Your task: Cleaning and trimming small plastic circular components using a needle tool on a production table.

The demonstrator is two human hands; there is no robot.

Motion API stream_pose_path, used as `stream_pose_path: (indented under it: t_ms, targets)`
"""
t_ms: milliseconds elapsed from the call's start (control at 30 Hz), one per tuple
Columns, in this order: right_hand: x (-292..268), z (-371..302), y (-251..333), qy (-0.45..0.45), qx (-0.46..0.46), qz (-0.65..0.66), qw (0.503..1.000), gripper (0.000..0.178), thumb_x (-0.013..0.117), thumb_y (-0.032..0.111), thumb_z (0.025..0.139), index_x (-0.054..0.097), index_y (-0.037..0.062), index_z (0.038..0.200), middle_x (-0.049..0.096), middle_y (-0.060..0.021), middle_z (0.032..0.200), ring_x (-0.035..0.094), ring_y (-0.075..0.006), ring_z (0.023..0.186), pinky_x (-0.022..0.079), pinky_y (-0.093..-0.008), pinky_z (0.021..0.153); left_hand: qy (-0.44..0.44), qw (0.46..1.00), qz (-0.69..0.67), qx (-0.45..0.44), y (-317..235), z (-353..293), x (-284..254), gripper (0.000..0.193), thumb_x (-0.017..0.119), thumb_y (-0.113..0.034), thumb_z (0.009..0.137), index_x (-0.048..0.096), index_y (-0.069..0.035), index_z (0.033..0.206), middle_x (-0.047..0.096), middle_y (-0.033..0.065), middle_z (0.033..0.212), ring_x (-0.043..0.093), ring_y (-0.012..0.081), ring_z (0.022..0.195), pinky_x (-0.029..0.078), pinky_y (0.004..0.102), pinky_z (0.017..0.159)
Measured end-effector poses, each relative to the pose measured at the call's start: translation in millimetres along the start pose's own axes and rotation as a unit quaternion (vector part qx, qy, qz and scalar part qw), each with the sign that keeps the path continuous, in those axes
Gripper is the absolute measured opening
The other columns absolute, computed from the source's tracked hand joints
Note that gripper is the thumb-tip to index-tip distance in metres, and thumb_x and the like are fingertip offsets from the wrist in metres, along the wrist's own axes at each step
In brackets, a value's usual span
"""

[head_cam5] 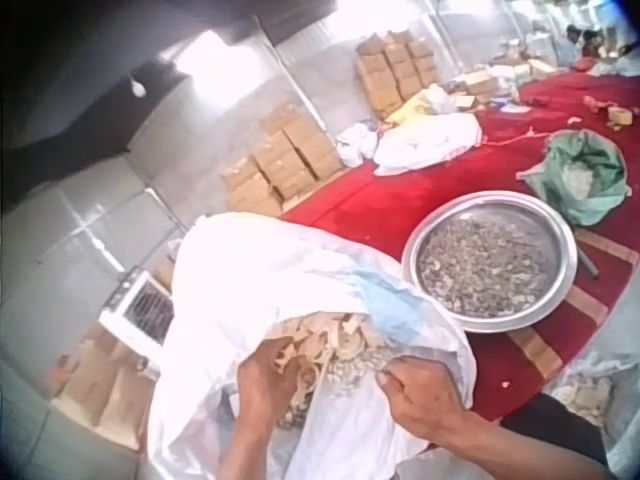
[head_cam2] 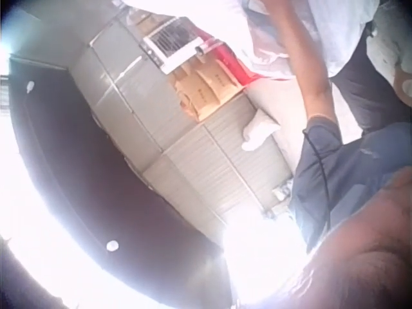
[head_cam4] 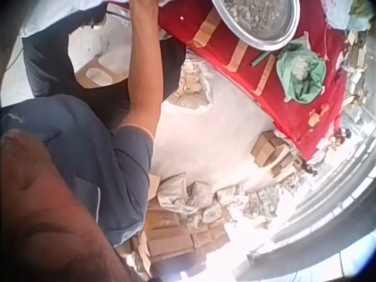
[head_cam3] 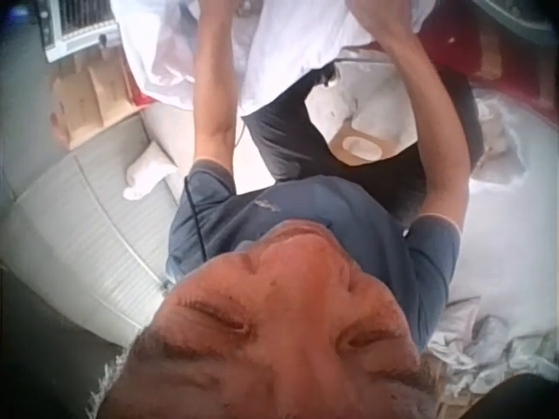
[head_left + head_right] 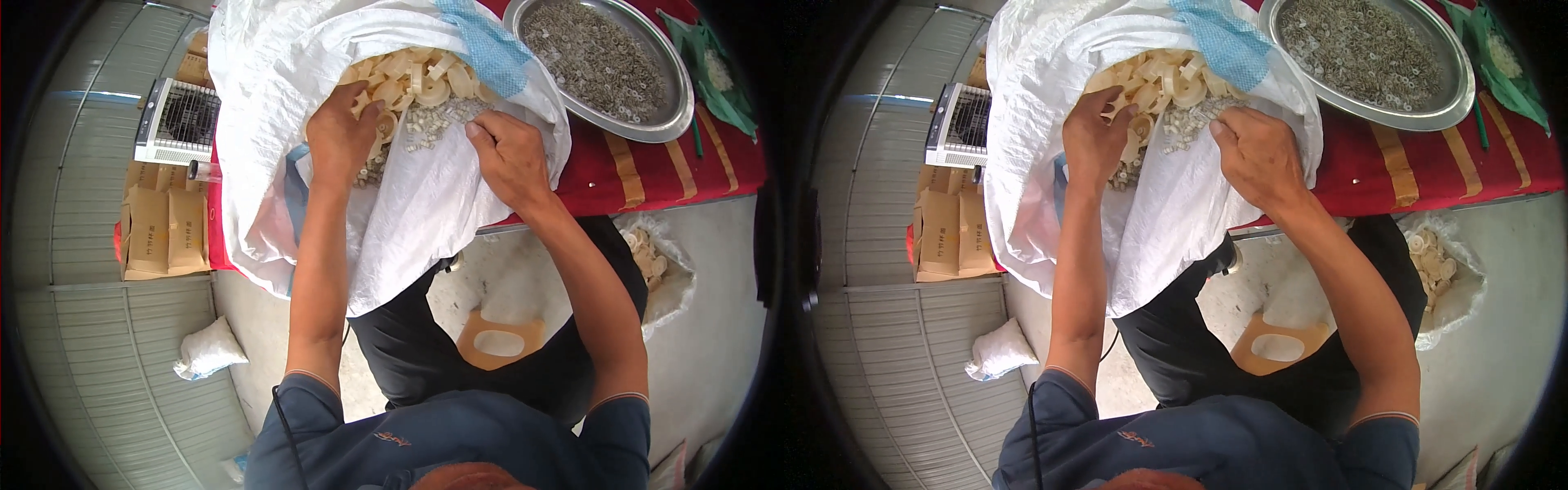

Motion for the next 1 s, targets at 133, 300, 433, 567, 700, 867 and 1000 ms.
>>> stream_pose_path:
  t_ms: [133,300,433,567,700,867,1000]
  targets:
    - [0.8,1.0,1.4,-0.002,-0.005,0.004,1.0,0.02,0.063,0.015,0.1,0.065,-0.002,0.091,0.068,-0.0226,0.088,0.067,-0.0454,0.086,0.052,-0.0515,0.077,0.037,0.993,0.042,0.105,9.3,11.7,18.3,0.048,0.082,-0.02,0.085,0.074,-0.002,0.128,0.075,0.0218,0.116,0.072,0.0388,0.104,0.055,0.0451,0.096]
    - [3.0,0.2,-0.5,-0.015,-0.03,0.003,0.999,0.019,0.065,0.014,0.098,0.064,-0.0023,0.088,0.068,-0.0234,0.086,0.066,-0.0463,0.084,0.051,-0.0521,0.076,0.072,0.975,0.151,0.147,15.5,34.1,25.1,0.055,0.084,-0.026,0.085,0.072,-0.002,0.134,0.076,0.0221,0.117,0.073,0.0398,0.1,0.057,0.045,0.093]
    - [5.9,0.9,-11.2,-0.028,-0.047,-0.006,0.998,0.02,0.065,0.014,0.097,0.064,-0.0023,0.087,0.067,-0.024,0.085,0.066,-0.0465,0.082,0.051,-0.0525,0.076,0.199,0.98,0.013,0.02,10.1,33.4,9.7,0.069,0.093,-0.026,0.078,0.069,0.0,0.137,0.074,0.0233,0.125,0.073,0.0388,0.108,0.056,0.0443,0.095]
    - [5.1,1.9,-6.3,-0.029,-0.061,-0.002,0.998,0.022,0.065,0.015,0.098,0.065,-0.0025,0.085,0.068,-0.0239,0.083,0.066,-0.046,0.079,0.052,-0.0515,0.074,0.112,0.991,0.005,0.076,1.3,3.8,7.0,0.071,0.1,-0.023,0.067,0.069,0.001,0.126,0.075,0.022,0.113,0.073,0.0375,0.101,0.057,0.0434,0.092]
    - [4.6,1.2,-8.6,-0.029,-0.063,-0.003,0.998,0.023,0.064,0.015,0.099,0.065,-0.0026,0.085,0.068,-0.023,0.082,0.067,-0.0457,0.078,0.053,-0.0503,0.072,0.016,0.996,0.021,0.088,-33.5,-31.0,10.1,0.062,0.1,-0.021,0.067,0.066,-0.001,0.115,0.074,0.0174,0.102,0.072,0.0364,0.093,0.057,0.043,0.085]
    - [5.3,0.1,-6.0,-0.007,-0.062,-0.026,0.998,0.022,0.065,0.016,0.099,0.066,-0.002,0.086,0.068,-0.0228,0.082,0.067,-0.045,0.079,0.054,-0.0506,0.073,0.075,0.993,-0.052,0.081,-31.5,-48.7,29.5,0.05,0.092,-0.012,0.077,0.068,0.0,0.119,0.075,0.0145,0.104,0.073,0.0298,0.092,0.058,0.0393,0.085]
    - [6.1,-1.5,-4.3,0.03,-0.066,-0.069,0.995,0.021,0.065,0.017,0.098,0.068,-0.0003,0.086,0.069,-0.0209,0.082,0.069,-0.0431,0.079,0.055,-0.0501,0.074,0.1,0.937,-0.329,-0.056,-9.0,-55.0,33.7,0.044,0.083,-0.004,0.087,0.069,0.002,0.128,0.077,0.01,0.108,0.072,0.0168,0.093,0.058,0.0301,0.086]
Point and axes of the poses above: each hand's wrist, its own z-axis towards the middle knuckle, its own x-axis out of the palm, y = z × x, the point moved 1 cm from there along z, towards the middle knuckle
